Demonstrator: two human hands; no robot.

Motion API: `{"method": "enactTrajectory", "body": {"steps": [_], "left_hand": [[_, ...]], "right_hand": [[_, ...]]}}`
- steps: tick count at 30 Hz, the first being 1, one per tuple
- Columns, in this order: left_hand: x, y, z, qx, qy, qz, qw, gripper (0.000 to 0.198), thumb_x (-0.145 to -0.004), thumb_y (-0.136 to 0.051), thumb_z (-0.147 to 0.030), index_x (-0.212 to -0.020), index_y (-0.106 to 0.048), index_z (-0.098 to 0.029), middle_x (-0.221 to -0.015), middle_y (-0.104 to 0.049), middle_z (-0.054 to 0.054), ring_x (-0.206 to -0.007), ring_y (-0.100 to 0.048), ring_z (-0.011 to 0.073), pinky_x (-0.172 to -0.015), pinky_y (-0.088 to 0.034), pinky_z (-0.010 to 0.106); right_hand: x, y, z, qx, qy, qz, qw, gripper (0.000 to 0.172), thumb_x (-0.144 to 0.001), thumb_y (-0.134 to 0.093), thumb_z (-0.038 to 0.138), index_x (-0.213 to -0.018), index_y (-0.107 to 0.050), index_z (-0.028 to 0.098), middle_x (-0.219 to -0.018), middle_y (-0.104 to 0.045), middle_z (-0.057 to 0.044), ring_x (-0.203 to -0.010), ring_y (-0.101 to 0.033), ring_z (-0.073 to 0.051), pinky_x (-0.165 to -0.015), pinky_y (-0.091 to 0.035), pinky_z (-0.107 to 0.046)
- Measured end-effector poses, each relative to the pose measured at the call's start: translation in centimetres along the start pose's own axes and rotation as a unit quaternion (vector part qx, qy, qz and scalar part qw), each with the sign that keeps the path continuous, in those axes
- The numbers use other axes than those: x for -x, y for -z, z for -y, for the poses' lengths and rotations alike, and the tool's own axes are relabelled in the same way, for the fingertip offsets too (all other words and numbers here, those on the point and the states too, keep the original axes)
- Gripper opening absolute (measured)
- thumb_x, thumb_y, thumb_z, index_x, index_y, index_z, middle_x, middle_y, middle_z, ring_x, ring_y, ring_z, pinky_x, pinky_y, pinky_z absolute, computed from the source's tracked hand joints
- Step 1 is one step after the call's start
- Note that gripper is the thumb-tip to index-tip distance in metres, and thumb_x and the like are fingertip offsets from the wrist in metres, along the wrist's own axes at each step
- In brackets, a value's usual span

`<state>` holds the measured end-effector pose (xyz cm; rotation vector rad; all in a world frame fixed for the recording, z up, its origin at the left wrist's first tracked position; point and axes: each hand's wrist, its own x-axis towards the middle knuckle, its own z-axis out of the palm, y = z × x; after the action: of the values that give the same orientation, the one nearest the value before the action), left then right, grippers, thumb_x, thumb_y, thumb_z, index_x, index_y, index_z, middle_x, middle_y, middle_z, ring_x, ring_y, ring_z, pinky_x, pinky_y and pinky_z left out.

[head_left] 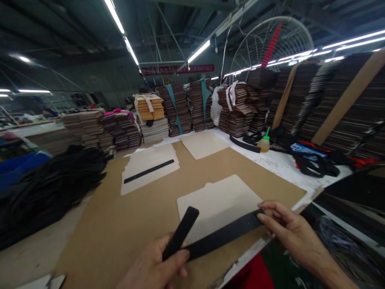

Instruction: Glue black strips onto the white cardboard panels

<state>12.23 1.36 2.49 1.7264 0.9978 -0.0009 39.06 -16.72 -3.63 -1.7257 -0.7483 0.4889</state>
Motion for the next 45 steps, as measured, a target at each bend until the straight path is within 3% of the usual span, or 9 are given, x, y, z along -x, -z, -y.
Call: {"method": "enactTrajectory", "body": {"steps": [4, 9, 14, 18, 23, 38, 45], "left_hand": [[-2.2, 1.3, -1.7, 0.013, -0.007, -0.069, 0.998, 0.049, -0.069, -0.063, -0.058, -0.095, -0.06, -0.018, -0.069, -0.066, 0.001, -0.052, -0.048, 0.0125, -0.05, -0.039, 0.024], [-5.0, 1.5, -2.1, -0.009, -0.008, -0.076, 0.997, 0.04, -0.067, -0.063, -0.051, -0.09, -0.058, -0.019, -0.064, -0.062, -0.003, -0.048, -0.039, 0.0106, -0.048, -0.027, 0.024], [-7.1, 1.2, -2.0, -0.044, -0.028, -0.125, 0.991, 0.029, -0.066, -0.061, -0.041, -0.086, -0.063, -0.019, -0.064, -0.06, -0.003, -0.063, -0.055, 0.0181, -0.06, -0.036, 0.027], [-8.2, 1.2, -0.9, -0.054, -0.038, -0.142, 0.988, 0.029, -0.067, -0.064, -0.041, -0.086, -0.066, -0.019, -0.07, -0.065, -0.001, -0.076, -0.061, 0.0241, -0.071, -0.04, 0.031], [-8.6, 1.5, 0.1, -0.063, -0.034, -0.135, 0.988, 0.033, -0.069, -0.064, -0.047, -0.087, -0.065, -0.02, -0.07, -0.064, -0.001, -0.076, -0.061, 0.0243, -0.072, -0.04, 0.031], [-8.7, 1.4, -0.1, -0.055, -0.006, -0.167, 0.984, 0.044, -0.064, -0.069, -0.054, -0.09, -0.068, -0.019, -0.071, -0.065, 0.0, -0.075, -0.061, 0.0259, -0.072, -0.041, 0.032], [-8.7, 1.2, -0.2, -0.051, -0.011, -0.154, 0.987, 0.046, -0.065, -0.067, -0.055, -0.092, -0.068, -0.018, -0.078, -0.067, 0.001, -0.083, -0.063, 0.0274, -0.076, -0.041, 0.032]], "right_hand": [[-4.5, 0.0, 0.4, 0.034, 0.029, 0.025, 0.999, 0.035, -0.076, -0.063, 0.049, -0.097, -0.062, 0.021, -0.059, -0.045, 0.006, -0.054, -0.044, -0.012, -0.052, -0.036, -0.025], [-8.4, -0.4, -0.1, 0.069, 0.018, 0.045, 0.996, 0.033, -0.074, -0.061, 0.047, -0.094, -0.059, 0.02, -0.057, -0.044, 0.008, -0.051, -0.04, -0.01, -0.052, -0.032, -0.025], [-10.3, -0.6, -0.7, 0.094, 0.001, 0.047, 0.994, 0.03, -0.07, -0.062, 0.046, -0.086, -0.058, 0.021, -0.053, -0.045, 0.009, -0.049, -0.039, -0.01, -0.05, -0.031, -0.025], [-10.8, -0.7, -1.4, 0.1, -0.004, 0.031, 0.995, 0.03, -0.069, -0.062, 0.045, -0.087, -0.058, 0.021, -0.054, -0.046, 0.009, -0.05, -0.041, -0.011, -0.051, -0.032, -0.025], [-10.9, -1.0, -2.5, 0.092, 0.003, 0.021, 0.996, 0.029, -0.069, -0.062, 0.043, -0.088, -0.058, 0.021, -0.058, -0.049, 0.007, -0.052, -0.044, -0.011, -0.051, -0.034, -0.025], [-11.0, -1.2, -2.5, 0.183, 0.024, -0.007, 0.983, 0.023, -0.074, -0.058, 0.038, -0.09, -0.061, 0.021, -0.062, -0.059, 0.004, -0.057, -0.054, -0.014, -0.056, -0.039, -0.027], [-11.0, -1.3, -2.6, 0.206, 0.023, -0.013, 0.978, 0.023, -0.075, -0.057, 0.037, -0.091, -0.062, 0.022, -0.064, -0.061, 0.004, -0.059, -0.057, -0.015, -0.059, -0.041, -0.028]]}}
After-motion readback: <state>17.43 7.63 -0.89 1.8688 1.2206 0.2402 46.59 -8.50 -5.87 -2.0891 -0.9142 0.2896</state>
